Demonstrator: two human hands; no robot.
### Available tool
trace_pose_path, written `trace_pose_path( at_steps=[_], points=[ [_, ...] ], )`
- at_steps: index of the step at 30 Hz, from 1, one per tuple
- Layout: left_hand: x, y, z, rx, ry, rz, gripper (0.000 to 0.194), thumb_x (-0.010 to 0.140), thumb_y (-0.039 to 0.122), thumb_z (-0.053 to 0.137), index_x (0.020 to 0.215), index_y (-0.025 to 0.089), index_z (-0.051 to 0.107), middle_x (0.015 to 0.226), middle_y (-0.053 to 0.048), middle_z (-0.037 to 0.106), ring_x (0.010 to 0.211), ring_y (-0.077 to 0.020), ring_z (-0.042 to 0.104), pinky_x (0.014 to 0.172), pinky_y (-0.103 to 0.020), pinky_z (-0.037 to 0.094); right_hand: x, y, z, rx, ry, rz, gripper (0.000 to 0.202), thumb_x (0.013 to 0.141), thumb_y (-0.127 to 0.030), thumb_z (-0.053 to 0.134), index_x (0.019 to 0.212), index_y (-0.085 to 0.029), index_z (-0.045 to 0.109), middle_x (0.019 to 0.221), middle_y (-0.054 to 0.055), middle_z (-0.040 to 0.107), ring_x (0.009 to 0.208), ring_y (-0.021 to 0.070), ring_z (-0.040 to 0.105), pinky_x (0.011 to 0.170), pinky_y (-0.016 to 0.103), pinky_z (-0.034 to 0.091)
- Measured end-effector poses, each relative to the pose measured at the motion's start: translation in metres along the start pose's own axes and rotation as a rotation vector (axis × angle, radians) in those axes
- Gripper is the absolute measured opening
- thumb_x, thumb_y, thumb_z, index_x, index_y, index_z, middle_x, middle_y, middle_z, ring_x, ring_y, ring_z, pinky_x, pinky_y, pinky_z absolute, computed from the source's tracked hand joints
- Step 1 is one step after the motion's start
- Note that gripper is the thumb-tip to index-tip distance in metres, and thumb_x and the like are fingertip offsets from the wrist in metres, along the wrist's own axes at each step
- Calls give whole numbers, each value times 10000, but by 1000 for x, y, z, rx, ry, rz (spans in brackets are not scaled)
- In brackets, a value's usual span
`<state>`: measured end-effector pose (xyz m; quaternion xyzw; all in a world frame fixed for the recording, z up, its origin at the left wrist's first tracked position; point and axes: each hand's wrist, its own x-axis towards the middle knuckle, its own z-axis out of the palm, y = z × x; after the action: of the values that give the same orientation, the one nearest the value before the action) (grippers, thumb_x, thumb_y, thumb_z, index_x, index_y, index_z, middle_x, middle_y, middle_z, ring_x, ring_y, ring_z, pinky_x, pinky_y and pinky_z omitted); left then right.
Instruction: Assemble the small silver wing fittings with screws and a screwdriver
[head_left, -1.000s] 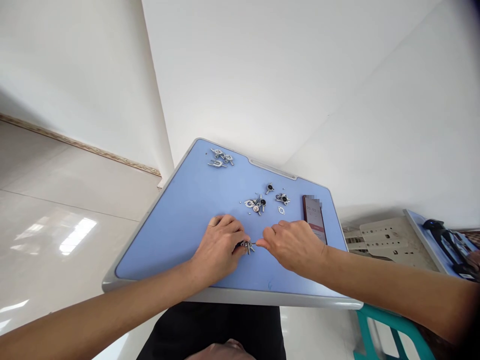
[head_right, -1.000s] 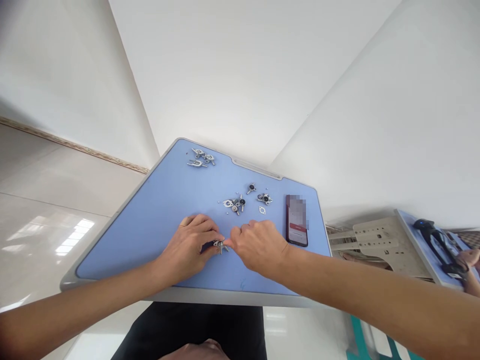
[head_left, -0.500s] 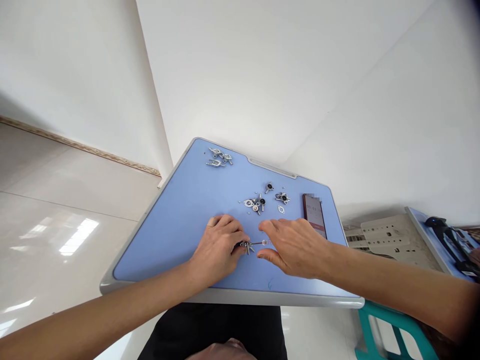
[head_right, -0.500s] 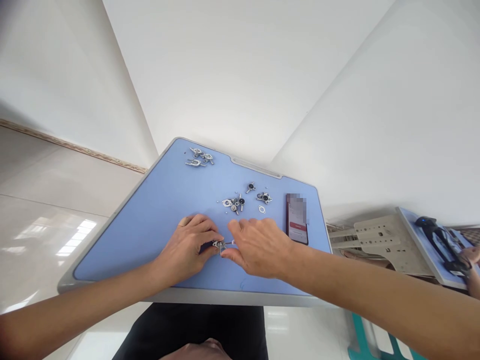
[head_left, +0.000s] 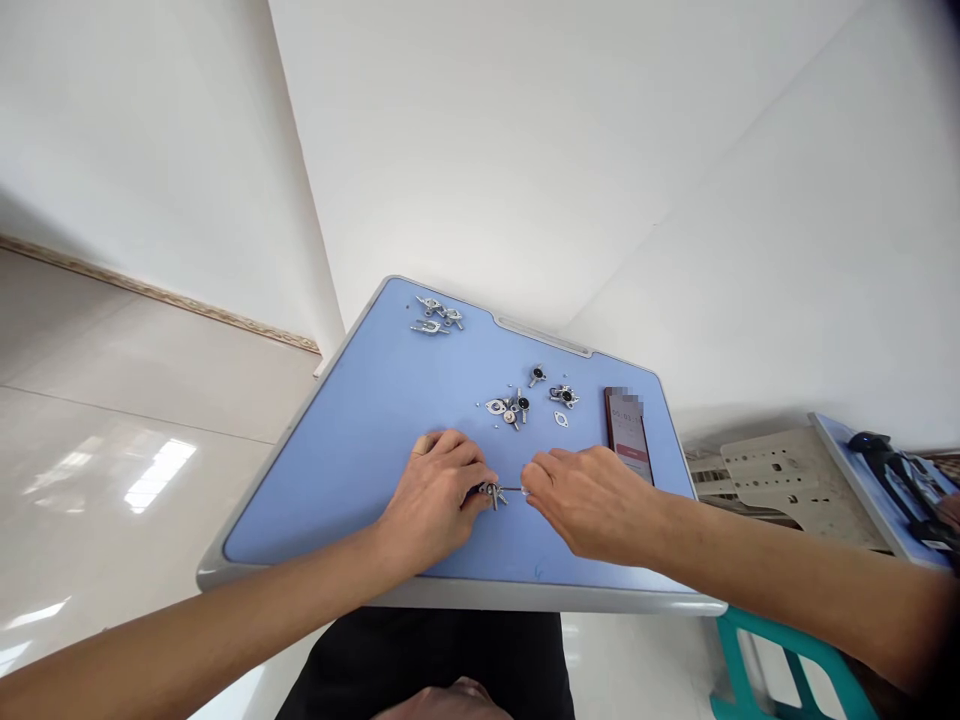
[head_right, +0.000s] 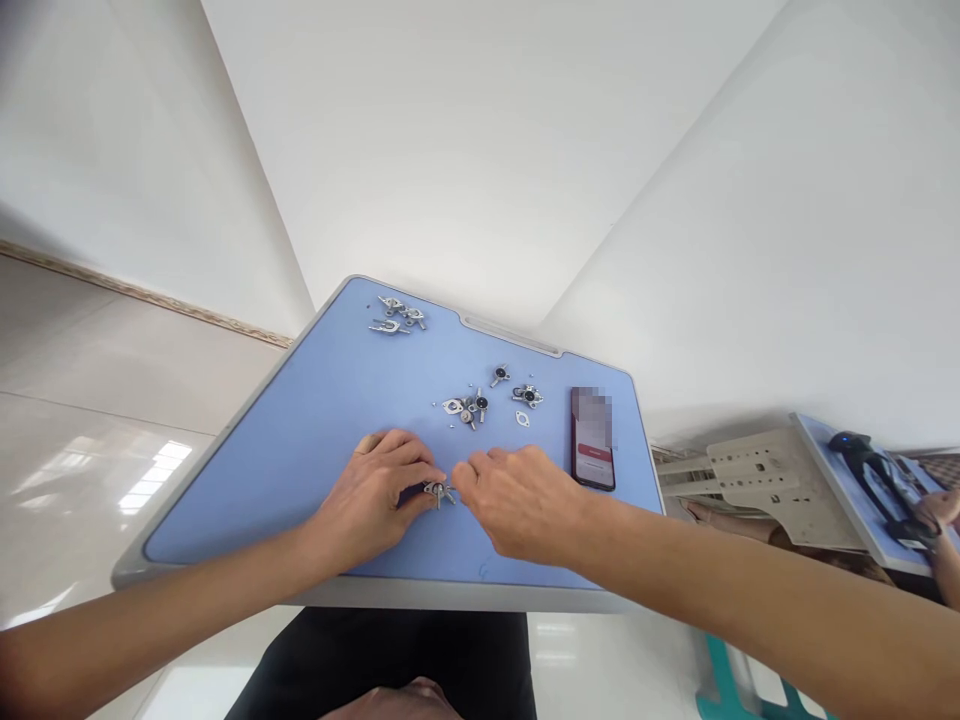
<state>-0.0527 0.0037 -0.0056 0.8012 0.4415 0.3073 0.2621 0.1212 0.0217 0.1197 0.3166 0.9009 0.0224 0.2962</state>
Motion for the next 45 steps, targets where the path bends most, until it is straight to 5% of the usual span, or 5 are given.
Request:
trace_pose_path(
  at_steps=[5, 11, 35, 39, 45],
  points=[
    [-1, -1, 1, 3, 11, 4, 174, 803, 115, 694, 918, 240, 734, 895, 0, 680, 946, -210, 550, 875, -410, 369, 3, 3, 1, 8, 5, 129, 360, 1018, -472, 395, 994, -162, 577, 802, 51, 671, 655, 162, 601, 472, 269, 172],
    [-1, -1, 1, 3, 2, -1, 187, 800, 123, 689, 926, 253, 736, 901, -5, 686, 937, -214, 552, 882, -424, 373, 3, 5, 1, -34, 24, -57, 168, 1009, -270, 436, 989, -152, 553, 820, 60, 658, 651, 147, 581, 475, 271, 196],
    [-4, -4, 3, 61, 20, 39, 175, 826, 161, 673, 956, 261, 736, 931, -11, 694, 942, -215, 555, 871, -420, 393, 14, 8, -27, 223, -67, 456, 425, 986, -497, 434, 870, -197, 712, 741, 78, 705, 761, 215, 665, 610, 267, 387],
    [-4, -3, 1, 34, 6, 51, 190, 844, 164, 639, 977, 265, 729, 950, -13, 691, 966, -219, 553, 892, -426, 391, -24, 12, 6, 436, 77, 660, 309, 994, -453, 443, 927, -243, 660, 709, -10, 701, 657, 160, 633, 545, 242, 291],
    [-6, -9, 3, 32, 6, 87, 228, 843, 201, 639, 1056, 264, 692, 981, -16, 696, 979, -229, 556, 877, -423, 387, -41, -26, 115, 449, 428, 775, 234, 989, -380, 479, 975, -218, 647, 744, -5, 720, 614, 148, 643, 500, 260, 245]
  ],
)
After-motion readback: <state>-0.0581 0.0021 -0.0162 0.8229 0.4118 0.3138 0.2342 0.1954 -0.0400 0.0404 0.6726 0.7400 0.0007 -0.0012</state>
